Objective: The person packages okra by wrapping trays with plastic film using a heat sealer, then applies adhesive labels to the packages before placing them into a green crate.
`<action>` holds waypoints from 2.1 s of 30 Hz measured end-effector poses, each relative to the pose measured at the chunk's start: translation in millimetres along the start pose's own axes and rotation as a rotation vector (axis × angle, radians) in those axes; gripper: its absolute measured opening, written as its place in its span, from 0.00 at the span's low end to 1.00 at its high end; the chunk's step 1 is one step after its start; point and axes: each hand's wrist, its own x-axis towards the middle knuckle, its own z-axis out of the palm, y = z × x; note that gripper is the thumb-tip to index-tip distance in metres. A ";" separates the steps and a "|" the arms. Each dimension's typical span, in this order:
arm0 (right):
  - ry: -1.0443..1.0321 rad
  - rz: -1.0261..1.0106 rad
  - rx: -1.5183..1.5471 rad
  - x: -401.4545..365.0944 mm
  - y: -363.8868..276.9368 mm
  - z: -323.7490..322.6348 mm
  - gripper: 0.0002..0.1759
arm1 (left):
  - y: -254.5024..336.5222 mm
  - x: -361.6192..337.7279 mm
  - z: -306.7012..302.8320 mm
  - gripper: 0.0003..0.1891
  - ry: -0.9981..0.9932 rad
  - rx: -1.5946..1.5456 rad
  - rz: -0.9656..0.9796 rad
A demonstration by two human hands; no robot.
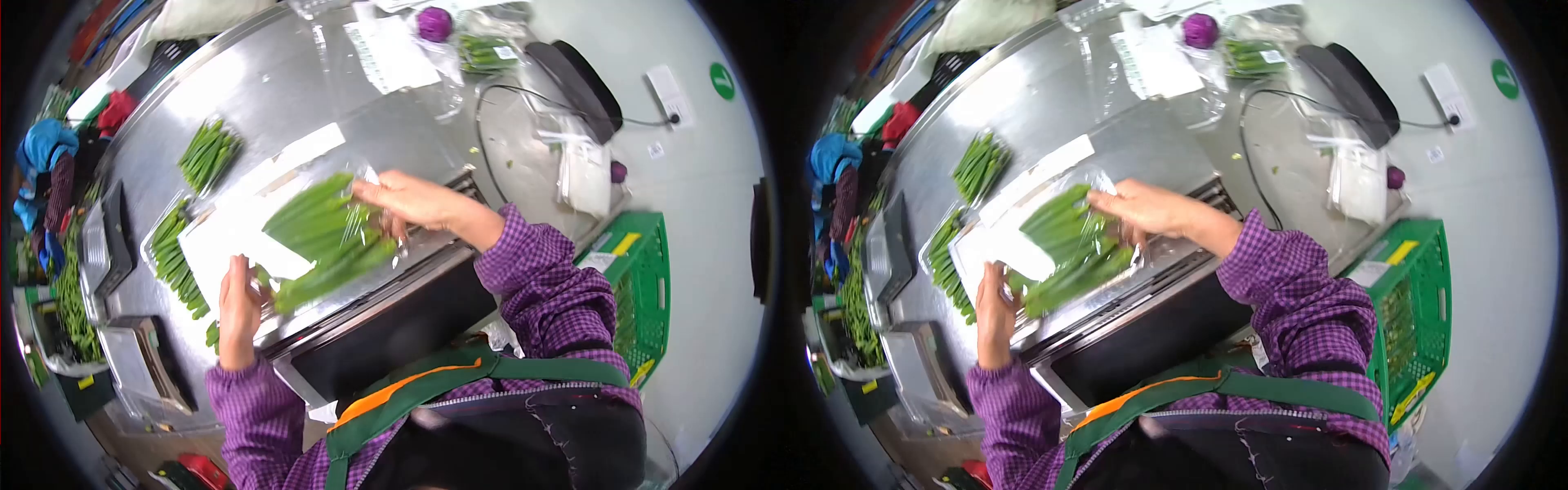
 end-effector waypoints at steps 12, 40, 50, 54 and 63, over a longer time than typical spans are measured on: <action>-0.127 0.381 -0.005 -137.7 87.9 44.3 0.30 | -90.6 -131.6 33.9 0.24 -0.145 0.132 -0.358; -0.157 0.190 0.598 -242.8 238.7 134.3 0.32 | -250.7 -213.6 76.8 0.14 -0.349 -0.064 -0.038; -0.066 0.016 0.813 -297.8 233.4 138.0 0.30 | -118.1 -265.6 128.3 0.09 0.060 -0.267 0.038; 0.127 -0.407 0.469 -285.6 237.0 123.3 0.29 | -121.9 -244.5 144.6 0.11 -0.043 0.145 0.066; 0.704 -0.105 0.251 -314.7 143.2 -15.9 0.19 | -134.3 -162.3 240.8 0.21 -0.343 -0.142 -0.002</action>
